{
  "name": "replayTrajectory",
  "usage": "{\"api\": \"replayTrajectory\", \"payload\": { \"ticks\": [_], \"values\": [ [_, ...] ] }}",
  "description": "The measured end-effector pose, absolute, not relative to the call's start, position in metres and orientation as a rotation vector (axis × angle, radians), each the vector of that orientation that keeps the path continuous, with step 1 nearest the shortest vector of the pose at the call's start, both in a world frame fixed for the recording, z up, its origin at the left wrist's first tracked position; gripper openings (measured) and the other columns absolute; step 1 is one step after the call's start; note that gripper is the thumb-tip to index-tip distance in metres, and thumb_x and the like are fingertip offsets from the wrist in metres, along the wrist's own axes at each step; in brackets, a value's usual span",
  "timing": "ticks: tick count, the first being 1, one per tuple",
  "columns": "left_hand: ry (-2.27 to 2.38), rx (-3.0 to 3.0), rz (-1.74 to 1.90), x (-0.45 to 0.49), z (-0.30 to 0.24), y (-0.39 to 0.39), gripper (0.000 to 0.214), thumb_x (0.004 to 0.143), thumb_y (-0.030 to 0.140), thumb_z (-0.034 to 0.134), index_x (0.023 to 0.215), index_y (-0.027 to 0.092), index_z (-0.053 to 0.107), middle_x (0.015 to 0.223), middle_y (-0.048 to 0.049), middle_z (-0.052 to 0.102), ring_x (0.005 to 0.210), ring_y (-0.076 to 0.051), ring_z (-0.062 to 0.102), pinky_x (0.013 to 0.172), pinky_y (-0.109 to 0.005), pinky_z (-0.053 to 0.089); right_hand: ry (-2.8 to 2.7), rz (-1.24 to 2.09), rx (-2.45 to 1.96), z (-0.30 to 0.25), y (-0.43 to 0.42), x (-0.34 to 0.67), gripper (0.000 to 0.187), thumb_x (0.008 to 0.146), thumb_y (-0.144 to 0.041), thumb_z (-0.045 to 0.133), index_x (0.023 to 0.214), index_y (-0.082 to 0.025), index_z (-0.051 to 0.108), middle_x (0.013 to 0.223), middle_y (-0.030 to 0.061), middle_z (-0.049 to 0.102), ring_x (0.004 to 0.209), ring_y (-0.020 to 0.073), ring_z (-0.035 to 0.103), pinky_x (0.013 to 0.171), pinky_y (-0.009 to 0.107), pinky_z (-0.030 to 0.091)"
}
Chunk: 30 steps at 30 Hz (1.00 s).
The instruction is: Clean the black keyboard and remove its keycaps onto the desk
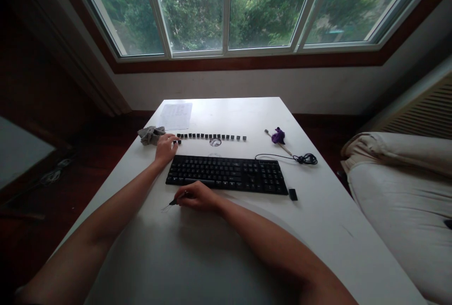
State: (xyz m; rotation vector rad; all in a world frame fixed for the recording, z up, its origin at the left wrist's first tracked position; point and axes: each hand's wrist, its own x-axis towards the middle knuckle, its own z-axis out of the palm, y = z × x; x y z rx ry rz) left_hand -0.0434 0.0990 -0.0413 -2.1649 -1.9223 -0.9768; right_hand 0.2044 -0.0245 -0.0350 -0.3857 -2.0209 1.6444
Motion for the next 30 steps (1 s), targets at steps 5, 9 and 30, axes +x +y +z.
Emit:
{"api": "replayTrajectory", "payload": {
  "ticks": [5, 9, 30],
  "values": [
    [-1.958, -2.203, -1.22, -0.042, -0.046, 0.068, 0.022, 0.089, 0.021, 0.055, 0.105, 0.024, 0.07, 0.116, -0.0079, 0.063, 0.111, -0.026, 0.059, 0.102, -0.045, 0.047, -1.543, 1.881, -0.494, -0.038, -0.024, 0.193, 0.035, 0.086, -0.047, 0.072, 0.096, -0.014, 0.066, 0.078, 0.0066, 0.075, 0.071, 0.0178, 0.072, 0.067, 0.028, 0.056],
    [-2.11, -2.231, -1.474, -0.044, -0.058, 0.052, 0.024, 0.09, 0.025, 0.052, 0.108, 0.023, 0.068, 0.111, -0.007, 0.066, 0.091, -0.02, 0.065, 0.079, -0.035, 0.056, -1.319, 1.885, -0.574, -0.033, -0.018, 0.187, 0.037, 0.081, -0.048, 0.076, 0.09, -0.016, 0.06, 0.07, 0.0028, 0.072, 0.066, 0.0177, 0.072, 0.062, 0.028, 0.057],
    [-2.056, -2.527, -1.287, -0.054, -0.06, 0.05, 0.02, 0.086, 0.023, 0.059, 0.101, 0.023, 0.071, 0.103, -0.0037, 0.07, 0.093, -0.02, 0.063, 0.083, -0.033, 0.052, -1.698, 0.972, -0.962, -0.012, 0.087, 0.168, 0.018, 0.092, -0.037, 0.059, 0.096, -0.021, 0.064, 0.084, 0.0011, 0.07, 0.063, 0.0137, 0.07, 0.056, 0.023, 0.051]
  ]
}}
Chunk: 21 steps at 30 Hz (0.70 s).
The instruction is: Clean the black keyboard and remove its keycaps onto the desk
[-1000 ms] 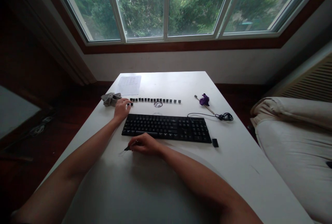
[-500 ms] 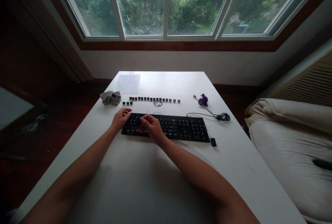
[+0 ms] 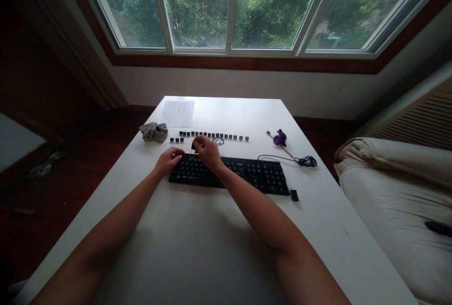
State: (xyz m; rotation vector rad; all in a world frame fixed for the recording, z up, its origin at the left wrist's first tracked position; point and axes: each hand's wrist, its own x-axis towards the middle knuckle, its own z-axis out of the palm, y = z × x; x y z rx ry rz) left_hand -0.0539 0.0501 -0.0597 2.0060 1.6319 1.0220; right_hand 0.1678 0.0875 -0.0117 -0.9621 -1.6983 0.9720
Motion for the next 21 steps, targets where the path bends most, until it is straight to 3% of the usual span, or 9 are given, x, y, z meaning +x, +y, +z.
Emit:
{"api": "replayTrajectory", "payload": {
  "ticks": [8, 15, 21],
  "values": [
    [1.626, 2.01, 1.027, -0.057, -0.06, 0.051, 0.02, 0.087, 0.024, 0.057, 0.101, 0.023, 0.071, 0.104, -0.0032, 0.07, 0.096, -0.02, 0.063, 0.084, -0.033, 0.051, -1.969, 0.853, -1.131, -0.007, 0.106, 0.151, 0.01, 0.094, -0.028, 0.058, 0.092, -0.021, 0.065, 0.076, -0.0016, 0.071, 0.054, 0.0109, 0.065, 0.059, 0.022, 0.046],
    [1.647, 2.006, 1.018, -0.056, -0.06, 0.051, 0.022, 0.087, 0.026, 0.056, 0.102, 0.024, 0.072, 0.104, -0.0039, 0.071, 0.097, -0.021, 0.064, 0.085, -0.034, 0.052, -2.148, 0.64, -1.019, 0.0, 0.087, 0.154, 0.01, 0.093, -0.03, 0.061, 0.092, -0.021, 0.067, 0.078, 0.0003, 0.072, 0.07, 0.0149, 0.065, 0.065, 0.023, 0.042],
    [1.611, 1.985, 1.031, -0.056, -0.062, 0.051, 0.026, 0.084, 0.019, 0.054, 0.102, 0.023, 0.072, 0.106, -0.0035, 0.072, 0.101, -0.021, 0.065, 0.089, -0.034, 0.053, -2.208, 0.579, -0.881, 0.0, 0.061, 0.172, 0.01, 0.094, -0.028, 0.059, 0.091, -0.022, 0.067, 0.084, 0.0019, 0.073, 0.072, 0.0144, 0.063, 0.067, 0.023, 0.042]
  ]
}}
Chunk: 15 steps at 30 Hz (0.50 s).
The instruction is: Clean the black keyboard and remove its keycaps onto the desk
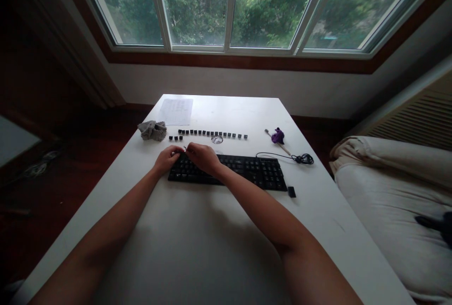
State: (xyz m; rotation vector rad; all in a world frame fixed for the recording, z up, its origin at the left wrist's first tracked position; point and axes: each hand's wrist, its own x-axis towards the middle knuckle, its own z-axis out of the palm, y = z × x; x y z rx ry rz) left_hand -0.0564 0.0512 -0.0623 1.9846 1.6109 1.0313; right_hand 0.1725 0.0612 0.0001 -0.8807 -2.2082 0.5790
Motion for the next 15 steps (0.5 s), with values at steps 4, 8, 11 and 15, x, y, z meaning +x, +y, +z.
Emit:
{"api": "replayTrajectory", "payload": {
  "ticks": [4, 8, 11, 15],
  "values": [
    [1.613, 1.934, 1.023, -0.057, -0.061, 0.051, 0.025, 0.085, 0.019, 0.054, 0.101, 0.023, 0.073, 0.106, -0.0032, 0.073, 0.097, -0.02, 0.066, 0.087, -0.033, 0.054, -2.073, 0.659, -0.961, -0.006, 0.058, 0.187, 0.01, 0.093, -0.03, 0.061, 0.09, -0.022, 0.066, 0.083, 0.0027, 0.073, 0.075, 0.0163, 0.066, 0.068, 0.025, 0.045],
    [1.614, 1.904, 1.034, -0.057, -0.062, 0.051, 0.025, 0.085, 0.02, 0.054, 0.101, 0.023, 0.073, 0.106, -0.0032, 0.073, 0.094, -0.019, 0.066, 0.087, -0.033, 0.054, -1.96, 0.793, -0.992, -0.018, 0.057, 0.198, 0.013, 0.091, -0.034, 0.063, 0.088, -0.022, 0.067, 0.077, 0.002, 0.072, 0.072, 0.0176, 0.068, 0.067, 0.026, 0.049],
    [1.621, 1.889, 1.039, -0.056, -0.064, 0.053, 0.024, 0.086, 0.02, 0.053, 0.101, 0.022, 0.073, 0.105, -0.0032, 0.073, 0.095, -0.019, 0.066, 0.087, -0.033, 0.054, -1.807, 0.921, -0.99, -0.025, 0.055, 0.204, 0.016, 0.089, -0.038, 0.064, 0.088, -0.022, 0.066, 0.077, 0.0026, 0.073, 0.074, 0.0196, 0.071, 0.069, 0.029, 0.053],
    [1.65, 1.907, 1.046, -0.055, -0.061, 0.051, 0.022, 0.088, 0.021, 0.054, 0.099, 0.022, 0.072, 0.104, -0.0031, 0.073, 0.096, -0.02, 0.066, 0.088, -0.034, 0.054, -1.566, 1.055, -0.976, -0.029, 0.048, 0.211, 0.025, 0.088, -0.046, 0.065, 0.09, -0.022, 0.062, 0.076, 0.0038, 0.073, 0.074, 0.0226, 0.074, 0.069, 0.033, 0.058]
  ]
}}
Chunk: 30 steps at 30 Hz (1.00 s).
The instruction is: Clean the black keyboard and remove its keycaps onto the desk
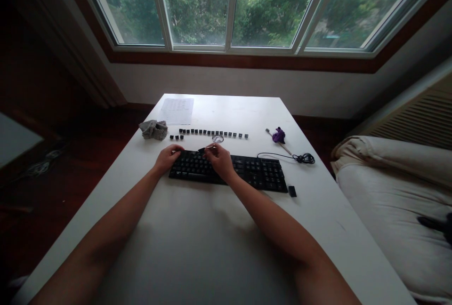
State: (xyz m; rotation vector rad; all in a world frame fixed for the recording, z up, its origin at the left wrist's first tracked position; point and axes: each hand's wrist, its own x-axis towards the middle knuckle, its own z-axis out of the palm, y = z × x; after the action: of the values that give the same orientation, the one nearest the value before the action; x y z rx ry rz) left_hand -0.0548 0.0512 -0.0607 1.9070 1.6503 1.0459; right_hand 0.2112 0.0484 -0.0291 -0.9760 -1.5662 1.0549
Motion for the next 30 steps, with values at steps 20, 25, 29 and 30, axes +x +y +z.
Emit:
{"api": "replayTrajectory", "payload": {
  "ticks": [20, 25, 29, 30],
  "values": [
    [1.327, 2.323, 0.872, -0.012, -0.023, 0.021, 0.026, 0.098, 0.033, 0.053, 0.117, 0.028, 0.07, 0.107, -0.0045, 0.072, 0.102, -0.022, 0.066, 0.094, -0.037, 0.048, -1.416, 1.164, -0.916, -0.034, 0.028, 0.217, 0.034, 0.086, -0.054, 0.067, 0.094, -0.022, 0.06, 0.076, 0.0031, 0.072, 0.071, 0.0214, 0.072, 0.065, 0.032, 0.058],
    [1.269, 2.274, 0.853, -0.014, -0.024, 0.024, 0.026, 0.098, 0.034, 0.052, 0.115, 0.029, 0.071, 0.108, -0.0034, 0.073, 0.098, -0.021, 0.067, 0.091, -0.035, 0.051, -1.428, 1.195, -0.877, -0.033, 0.027, 0.218, 0.031, 0.087, -0.052, 0.067, 0.092, -0.023, 0.059, 0.071, 0.0015, 0.07, 0.068, 0.0205, 0.071, 0.063, 0.032, 0.057],
    [1.286, 2.278, 0.813, -0.014, -0.024, 0.025, 0.026, 0.098, 0.034, 0.052, 0.115, 0.028, 0.071, 0.11, -0.0034, 0.073, 0.101, -0.022, 0.067, 0.092, -0.036, 0.051, -1.438, 1.225, -0.878, -0.032, 0.026, 0.218, 0.033, 0.086, -0.054, 0.066, 0.094, -0.023, 0.058, 0.071, 0.001, 0.07, 0.067, 0.02, 0.071, 0.061, 0.032, 0.057],
    [1.298, 2.291, 0.803, -0.014, -0.024, 0.025, 0.026, 0.099, 0.034, 0.051, 0.115, 0.029, 0.071, 0.11, -0.0034, 0.072, 0.101, -0.022, 0.067, 0.092, -0.036, 0.051, -1.441, 1.229, -0.879, -0.032, 0.026, 0.218, 0.033, 0.086, -0.054, 0.066, 0.094, -0.023, 0.058, 0.071, 0.0009, 0.07, 0.067, 0.0199, 0.071, 0.061, 0.032, 0.057]
  ]
}}
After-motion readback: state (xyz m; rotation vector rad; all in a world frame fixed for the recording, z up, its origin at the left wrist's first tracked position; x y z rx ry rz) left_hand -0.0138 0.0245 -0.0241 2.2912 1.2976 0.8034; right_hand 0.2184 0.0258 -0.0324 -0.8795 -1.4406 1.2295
